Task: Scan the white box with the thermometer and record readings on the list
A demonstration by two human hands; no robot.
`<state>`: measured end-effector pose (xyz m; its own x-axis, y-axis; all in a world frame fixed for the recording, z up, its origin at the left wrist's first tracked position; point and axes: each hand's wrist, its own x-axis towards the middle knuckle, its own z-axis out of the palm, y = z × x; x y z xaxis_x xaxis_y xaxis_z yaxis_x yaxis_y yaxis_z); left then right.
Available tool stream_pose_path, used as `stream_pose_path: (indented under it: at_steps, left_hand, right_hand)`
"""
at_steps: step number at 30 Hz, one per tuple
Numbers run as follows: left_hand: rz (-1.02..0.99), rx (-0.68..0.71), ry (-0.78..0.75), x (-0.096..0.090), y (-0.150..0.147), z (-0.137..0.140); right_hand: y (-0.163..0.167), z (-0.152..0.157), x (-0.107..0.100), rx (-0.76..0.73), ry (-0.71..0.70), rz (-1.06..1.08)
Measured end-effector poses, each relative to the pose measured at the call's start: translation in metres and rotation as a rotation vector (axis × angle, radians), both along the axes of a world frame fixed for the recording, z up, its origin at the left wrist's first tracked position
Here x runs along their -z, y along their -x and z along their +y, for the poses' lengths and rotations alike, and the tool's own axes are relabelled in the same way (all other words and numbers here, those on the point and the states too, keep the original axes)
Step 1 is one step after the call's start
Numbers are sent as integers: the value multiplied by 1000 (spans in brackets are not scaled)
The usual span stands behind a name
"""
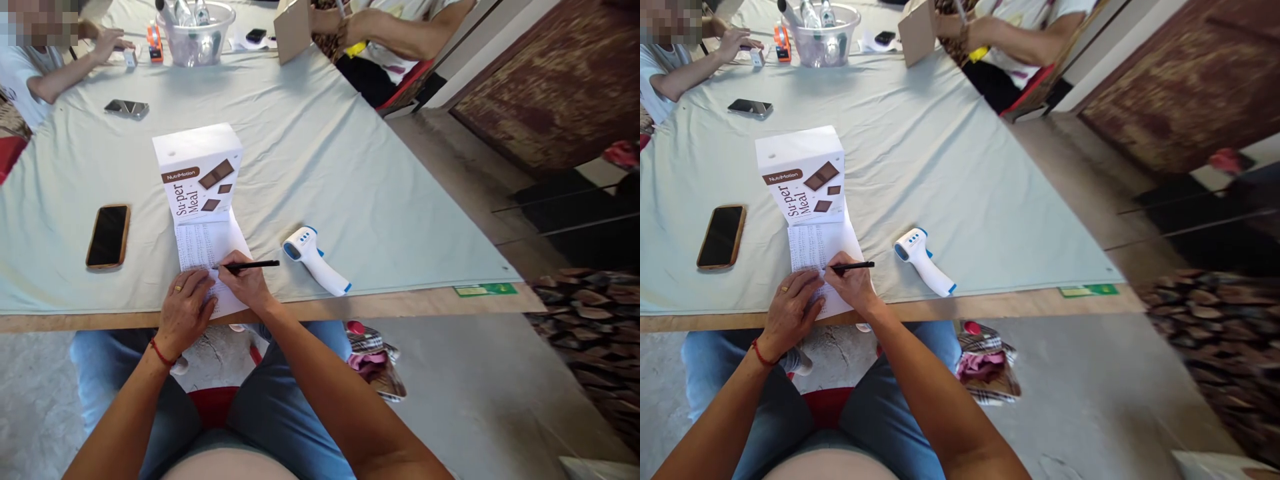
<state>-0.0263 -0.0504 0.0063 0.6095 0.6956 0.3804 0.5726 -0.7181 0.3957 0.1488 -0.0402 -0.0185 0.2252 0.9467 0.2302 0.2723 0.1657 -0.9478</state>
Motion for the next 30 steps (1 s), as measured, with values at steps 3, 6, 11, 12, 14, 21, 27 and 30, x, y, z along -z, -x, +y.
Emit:
stream_pose_path:
  at_steps: [3, 6, 11, 12, 14, 21, 27, 30]
  left_hand:
    - [0, -1, -6, 0, 0, 0]
    - [7, -4, -18, 1, 0, 0]
    - [12, -5, -21, 1, 0, -1]
    - [12, -3, -22, 1, 0, -1]
    - [14, -2, -22, 1, 0, -1]
    - [23, -6, -33, 0, 0, -1]
    - [30, -8, -27, 1, 0, -1]
    - [38, -7, -26, 1, 0, -1]
  right_hand:
    - [0, 1, 1, -10, 4, -14]
    - [0, 1, 2, -13, 4, -21]
    - [0, 1, 2, -22, -7, -9]
    - [0, 0, 1, -25, -6, -4]
    - [0, 0, 0, -28, -4, 8]
    - [0, 0, 1, -30, 7, 13]
    - [1, 0, 1, -25, -12, 37]
    - [1, 0, 0, -31, -25, 44]
